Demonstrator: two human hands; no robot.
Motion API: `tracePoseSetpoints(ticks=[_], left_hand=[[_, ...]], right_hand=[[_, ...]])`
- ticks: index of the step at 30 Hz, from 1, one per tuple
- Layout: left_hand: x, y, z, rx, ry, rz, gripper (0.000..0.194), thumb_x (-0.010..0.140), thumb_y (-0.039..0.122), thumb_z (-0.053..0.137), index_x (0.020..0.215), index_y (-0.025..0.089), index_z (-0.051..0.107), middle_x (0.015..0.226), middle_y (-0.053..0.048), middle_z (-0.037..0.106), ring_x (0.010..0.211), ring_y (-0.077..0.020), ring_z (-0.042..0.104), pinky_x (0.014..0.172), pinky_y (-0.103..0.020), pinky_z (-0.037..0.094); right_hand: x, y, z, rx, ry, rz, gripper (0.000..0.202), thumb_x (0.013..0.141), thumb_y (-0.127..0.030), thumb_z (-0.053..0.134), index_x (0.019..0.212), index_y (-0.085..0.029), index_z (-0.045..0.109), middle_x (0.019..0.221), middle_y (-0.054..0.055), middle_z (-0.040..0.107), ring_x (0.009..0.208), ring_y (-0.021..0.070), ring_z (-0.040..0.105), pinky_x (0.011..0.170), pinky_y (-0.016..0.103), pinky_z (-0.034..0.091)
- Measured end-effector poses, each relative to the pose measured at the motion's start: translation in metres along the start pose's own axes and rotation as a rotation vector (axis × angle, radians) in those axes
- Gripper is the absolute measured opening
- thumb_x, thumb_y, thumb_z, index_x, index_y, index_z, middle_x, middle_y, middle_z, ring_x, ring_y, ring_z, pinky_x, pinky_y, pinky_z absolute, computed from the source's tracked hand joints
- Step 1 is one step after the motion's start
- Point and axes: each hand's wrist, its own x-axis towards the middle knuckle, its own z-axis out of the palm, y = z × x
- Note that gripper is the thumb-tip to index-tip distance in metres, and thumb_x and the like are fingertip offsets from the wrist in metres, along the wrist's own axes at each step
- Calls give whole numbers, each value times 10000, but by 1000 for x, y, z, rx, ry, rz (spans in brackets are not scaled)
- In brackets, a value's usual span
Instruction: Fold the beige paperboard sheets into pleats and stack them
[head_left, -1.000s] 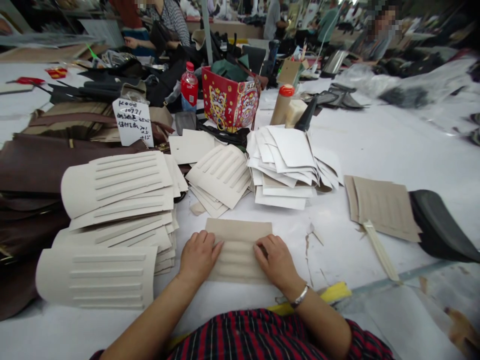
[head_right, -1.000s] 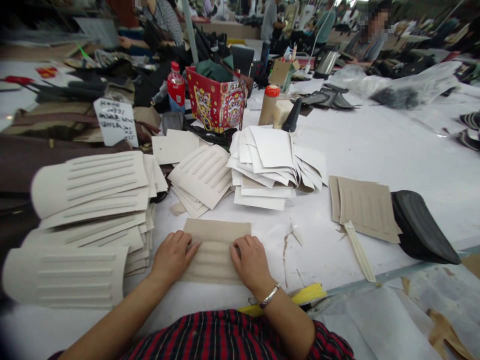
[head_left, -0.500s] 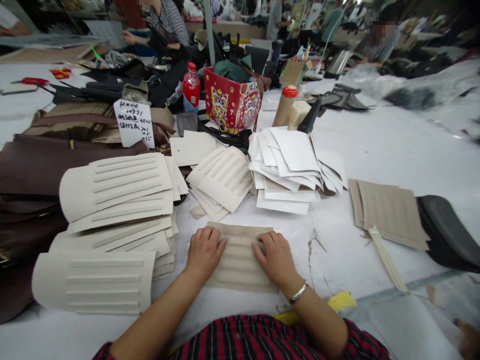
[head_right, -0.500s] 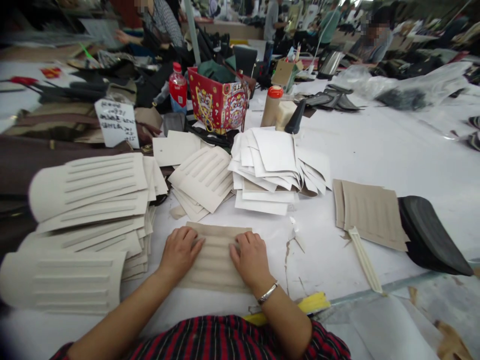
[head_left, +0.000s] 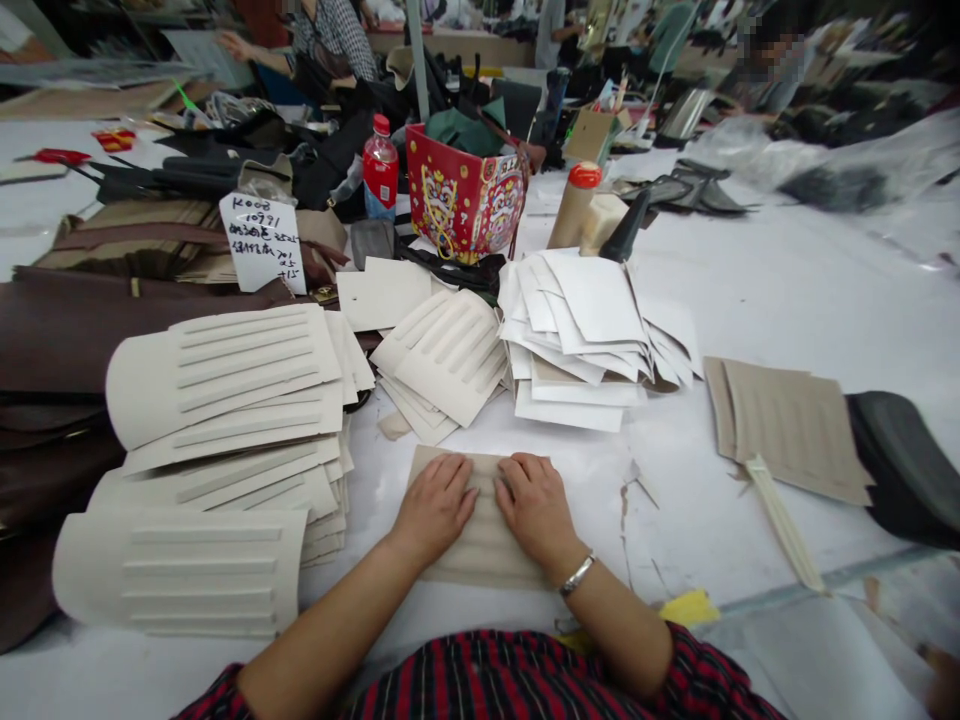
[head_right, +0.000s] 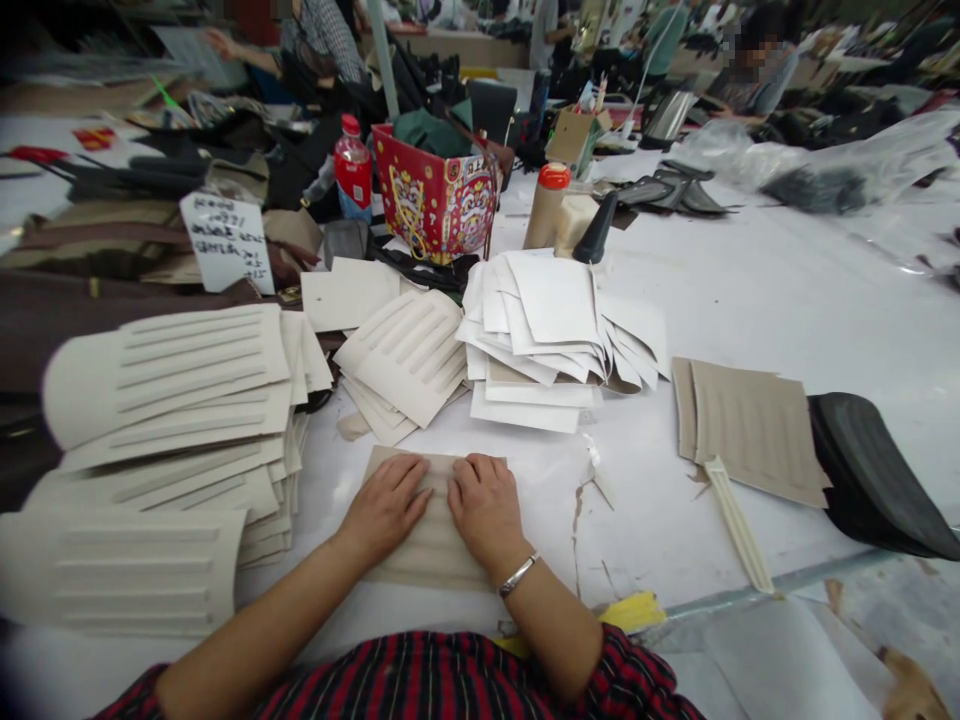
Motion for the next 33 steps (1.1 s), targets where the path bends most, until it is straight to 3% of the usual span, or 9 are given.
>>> tracePoseSetpoints(ticks=[4, 7, 12, 18, 22, 27, 33], left_hand=[[-5, -9, -7, 16, 3, -60, 373, 846, 325, 445, 1171, 146, 478, 1153, -114, 530, 1103, -249, 459, 946, -410, 400], [-8, -11, -6, 66, 25, -92, 429, 838, 357, 459, 1198, 124, 456, 1258, -138, 467, 1170, -268, 411, 960, -420, 385], [-12, -10, -2, 143, -31, -84, 502, 844, 411, 433, 1244, 107, 431, 1336, -129, 406, 1237, -274, 339, 994, -413, 330], [-13, 1, -10, 274, -74, -196, 509, 853, 423, 395, 1295, 172, 380, 1418, -80, 270, 1295, -304, 213, 1021, -536, 178], [-14, 4, -14, 264, -37, -174, 446, 863, 399, 382, 1250, 186, 445, 1408, -66, 295, 1297, -293, 214, 1029, -532, 157], [-19, -5, -13, 248, 68, -295, 408, 870, 271, 373, 1240, 118, 450, 1362, -109, 375, 1267, -255, 287, 1024, -423, 252], [-19, -10, -20, 247, -77, -139, 366, 829, 152, 403, 1171, 207, 523, 1305, -33, 462, 1202, -251, 365, 997, -417, 286]], right_hand=[[-5, 17, -10, 38, -9, 17, 184, 824, -236, 475, 970, -180, 571, 937, 78, 555, 893, 207, 472, 809, 372, 396], [-13, 37, -17, 64, -6, 6, 266, 831, -137, 410, 1052, -178, 552, 987, 83, 564, 937, 198, 483, 828, 365, 417], [-29, 50, -26, -248, -101, -135, 422, 805, -64, 410, 1208, -168, 482, 1179, 81, 531, 1064, 231, 443, 969, 436, 323], [-59, 30, -36, -496, -155, -193, 440, 784, -70, 426, 1222, -71, 468, 1239, 145, 495, 1173, 272, 385, 1012, 461, 278], [-58, 8, -28, -357, -95, -189, 374, 815, -100, 408, 1167, -119, 532, 1213, 117, 527, 1148, 240, 426, 1017, 446, 280], [-37, -21, 1, -115, -101, -300, 422, 871, -292, 398, 1272, -166, 432, 1307, 74, 452, 1229, 212, 345, 1038, 420, 251], [-37, -21, 5, -117, -115, -313, 439, 857, -282, 425, 1282, -173, 419, 1321, 80, 436, 1249, 204, 324, 1044, 415, 228]])
